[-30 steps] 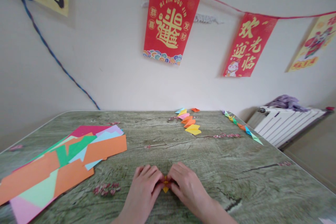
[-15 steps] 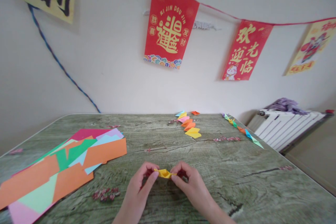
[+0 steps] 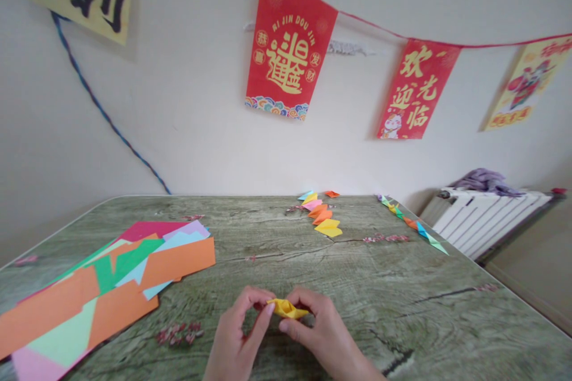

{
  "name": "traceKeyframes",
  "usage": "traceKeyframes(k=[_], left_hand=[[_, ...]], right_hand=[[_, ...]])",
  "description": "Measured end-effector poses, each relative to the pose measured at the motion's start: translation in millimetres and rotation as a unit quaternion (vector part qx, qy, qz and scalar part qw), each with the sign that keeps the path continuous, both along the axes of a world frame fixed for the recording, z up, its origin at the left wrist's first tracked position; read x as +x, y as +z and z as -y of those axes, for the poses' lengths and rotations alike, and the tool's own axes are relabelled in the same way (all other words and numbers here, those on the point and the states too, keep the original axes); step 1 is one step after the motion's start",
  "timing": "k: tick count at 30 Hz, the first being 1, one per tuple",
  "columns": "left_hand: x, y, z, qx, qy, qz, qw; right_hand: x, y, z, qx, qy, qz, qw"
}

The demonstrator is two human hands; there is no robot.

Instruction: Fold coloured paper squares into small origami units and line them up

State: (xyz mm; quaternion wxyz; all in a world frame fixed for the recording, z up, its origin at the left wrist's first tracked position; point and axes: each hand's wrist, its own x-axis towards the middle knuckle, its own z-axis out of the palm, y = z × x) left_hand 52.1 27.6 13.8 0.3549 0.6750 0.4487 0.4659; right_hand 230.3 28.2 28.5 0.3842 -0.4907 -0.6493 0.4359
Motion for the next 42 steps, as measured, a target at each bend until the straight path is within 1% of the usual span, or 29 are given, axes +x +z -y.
traceKeyframes(k=[2, 6, 8, 15, 19, 22, 24, 26, 29, 31, 33, 36, 39, 42], left_hand=[[1.8, 1.3, 1.0, -0.001, -0.010, -0.006, 1.000], [5.4, 1.9, -2.1, 0.007, -0.077, -0.026, 0.997], [6.1, 1.1, -4.6, 0.015, -0.097, -0.026, 0.995], [4.9, 1.5, -3.3, 0.027, -0.072, -0.039, 0.996], [6.1, 2.5, -2.6, 0.033, -0.072, -0.044, 0.996], [5.9, 0.4, -6.5, 0.006, -0.072, -0.038, 0.997], [4.6, -1.8, -10.0, -0.023, -0.067, -0.035, 0.997], [3.1, -4.0, -12.9, -0.050, -0.062, -0.034, 0.996], [2.3, -6.6, -13.6, -0.082, -0.055, -0.030, 0.995], [3.2, -7.1, -11.7, -0.098, -0.059, -0.023, 0.993], [4.8, -6.2, -8.6, -0.110, -0.074, -0.010, 0.991], [7.3, -3.5, -4.6, -0.130, -0.089, 0.013, 0.987], [8.6, -3.7, -4.2, -0.146, -0.084, 0.035, 0.985], [8.2, -8.4, -7.2, -0.157, -0.067, 0.052, 0.984]], right_hand=[[0.8, 0.2, -0.5, 0.003, -0.014, 0.016, 1.000], [4.7, -2.2, -1.8, 0.017, -0.018, 0.029, 0.999], [5.9, -3.2, -1.7, 0.019, -0.018, 0.035, 0.999], [2.9, 0.2, -0.3, -0.021, -0.043, 0.027, 0.998], [1.1, -2.4, -1.5, -0.034, -0.050, 0.013, 0.998], [1.7, -6.3, -2.7, -0.035, -0.042, 0.033, 0.998], [3.4, -7.4, -3.4, 0.006, -0.026, 0.058, 0.998], [5.8, -6.7, -3.8, 0.091, -0.015, 0.079, 0.993], [9.6, -4.0, -4.3, 0.236, -0.007, 0.120, 0.964], [11.4, -3.0, -4.6, 0.294, -0.002, 0.160, 0.942], [12.3, -3.3, -4.9, 0.317, -0.001, 0.189, 0.929], [12.3, -5.8, -5.2, 0.330, 0.000, 0.213, 0.919], [11.1, -8.4, -5.0, 0.349, 0.019, 0.239, 0.906], [9.4, -9.6, -4.2, 0.365, 0.039, 0.257, 0.894]])
